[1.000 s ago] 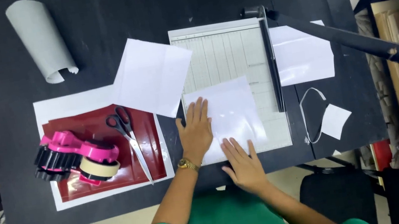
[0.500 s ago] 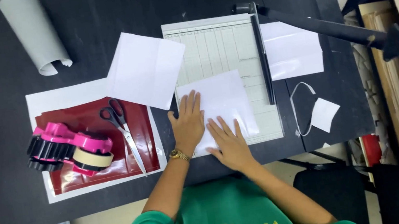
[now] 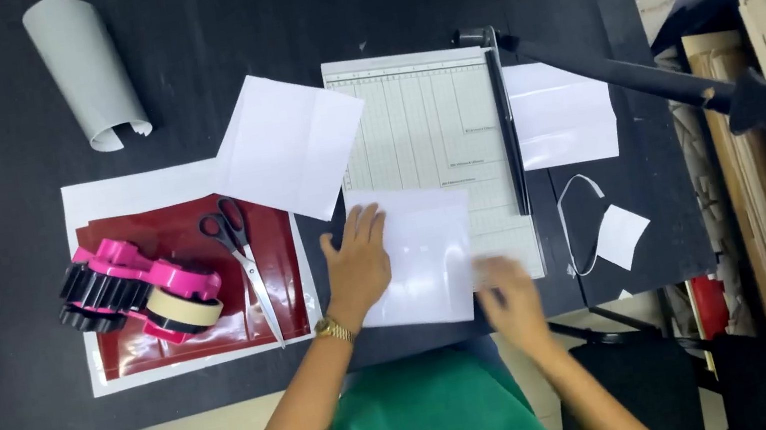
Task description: Cutting and organizing sheets of paper using a manual paper cutter, tape, and scissors.
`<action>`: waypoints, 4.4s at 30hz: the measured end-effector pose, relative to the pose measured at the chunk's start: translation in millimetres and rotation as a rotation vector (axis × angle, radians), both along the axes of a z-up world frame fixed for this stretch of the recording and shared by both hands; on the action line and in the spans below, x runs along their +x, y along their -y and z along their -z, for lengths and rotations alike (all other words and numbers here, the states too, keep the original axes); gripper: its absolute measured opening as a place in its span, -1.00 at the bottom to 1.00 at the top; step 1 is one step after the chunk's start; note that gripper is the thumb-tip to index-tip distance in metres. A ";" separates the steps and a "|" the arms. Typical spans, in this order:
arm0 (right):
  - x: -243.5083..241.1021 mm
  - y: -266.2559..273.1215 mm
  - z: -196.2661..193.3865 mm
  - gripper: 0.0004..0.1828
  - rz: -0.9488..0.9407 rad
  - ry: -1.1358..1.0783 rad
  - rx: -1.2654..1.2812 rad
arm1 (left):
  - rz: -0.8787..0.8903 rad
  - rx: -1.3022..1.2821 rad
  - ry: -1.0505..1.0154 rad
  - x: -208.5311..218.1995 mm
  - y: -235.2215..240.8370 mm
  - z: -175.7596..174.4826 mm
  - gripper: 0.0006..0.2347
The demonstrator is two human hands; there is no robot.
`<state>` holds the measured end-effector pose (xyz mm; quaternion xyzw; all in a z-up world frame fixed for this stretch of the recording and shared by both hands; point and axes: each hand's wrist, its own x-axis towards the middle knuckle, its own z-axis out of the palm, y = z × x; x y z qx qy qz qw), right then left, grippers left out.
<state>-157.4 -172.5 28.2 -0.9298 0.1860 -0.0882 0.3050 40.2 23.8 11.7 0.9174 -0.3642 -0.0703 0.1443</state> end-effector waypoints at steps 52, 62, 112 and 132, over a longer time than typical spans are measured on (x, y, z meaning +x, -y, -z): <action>106.8 17.5 10.4 -0.93 0.275 0.049 -0.085 | 0.188 0.014 -0.127 -38.0 69.0 11.3 -0.47; 102.6 -5.2 -5.9 -0.93 0.221 0.044 -0.109 | 0.174 -0.017 -0.089 -39.6 69.7 14.7 -0.51; 37.6 39.1 4.9 -0.77 0.362 0.081 0.207 | -0.042 -0.015 0.109 -40.0 34.5 4.6 -0.35; 22.1 7.7 19.2 -0.68 0.538 0.045 0.034 | 0.044 -0.033 0.047 -64.6 63.1 10.4 -0.55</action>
